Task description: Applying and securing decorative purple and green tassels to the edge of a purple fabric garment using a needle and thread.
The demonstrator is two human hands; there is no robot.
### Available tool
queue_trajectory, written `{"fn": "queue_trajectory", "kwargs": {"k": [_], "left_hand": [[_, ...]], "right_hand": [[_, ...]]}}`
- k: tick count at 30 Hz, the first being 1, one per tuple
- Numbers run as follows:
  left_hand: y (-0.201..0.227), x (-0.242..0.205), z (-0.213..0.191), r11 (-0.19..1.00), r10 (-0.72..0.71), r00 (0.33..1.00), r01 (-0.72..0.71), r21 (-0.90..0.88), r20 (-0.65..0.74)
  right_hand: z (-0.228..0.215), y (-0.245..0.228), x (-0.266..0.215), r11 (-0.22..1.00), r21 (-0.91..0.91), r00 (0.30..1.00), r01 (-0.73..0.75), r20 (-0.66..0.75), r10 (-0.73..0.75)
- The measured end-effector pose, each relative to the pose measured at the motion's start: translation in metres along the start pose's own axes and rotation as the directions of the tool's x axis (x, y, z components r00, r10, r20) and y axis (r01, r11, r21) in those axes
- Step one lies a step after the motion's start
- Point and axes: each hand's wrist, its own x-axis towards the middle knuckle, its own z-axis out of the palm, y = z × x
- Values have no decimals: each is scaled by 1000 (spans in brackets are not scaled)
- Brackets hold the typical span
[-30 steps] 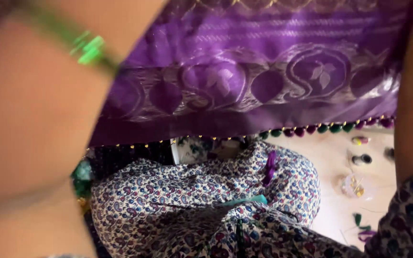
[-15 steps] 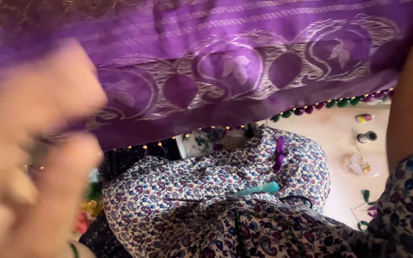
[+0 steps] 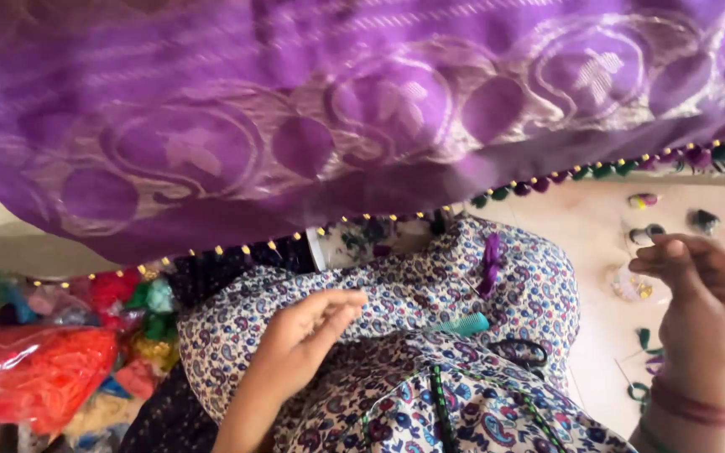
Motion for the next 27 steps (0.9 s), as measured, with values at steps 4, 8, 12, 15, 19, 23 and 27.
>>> {"fn": "queue_trajectory", "kwargs": {"k": [4, 8, 12, 15, 19, 23, 27], "left_hand": [[1, 23, 15, 983, 106, 993, -98, -156, 44], [0, 40, 50, 966, 137, 988, -117, -229, 73], [-23, 30, 90, 965, 123, 982, -85, -247, 144], [-51, 26, 103, 977, 74, 982, -37, -211, 172], [-100, 15, 107, 987, -13, 990, 35, -160, 137], [-93, 10, 103, 991, 2, 997, 9, -130, 83], [-70, 1, 97, 999, -48, 999, 48, -21, -18]], "right_hand": [[-18, 6, -18, 1000, 26, 1000, -16, -20, 16], [-4, 8, -25, 1000, -3, 999, -27, 40, 27], [0, 44, -52, 973, -229, 966, -10, 248, 68], [25, 62, -64, 928, -345, 912, 143, 411, 12], [73, 74, -72, 758, -348, 698, 552, 690, -191], [121, 114, -75, 551, -510, 698, 661, 687, -201], [140, 127, -70, 409, -597, 691, 691, 710, -131]]}}
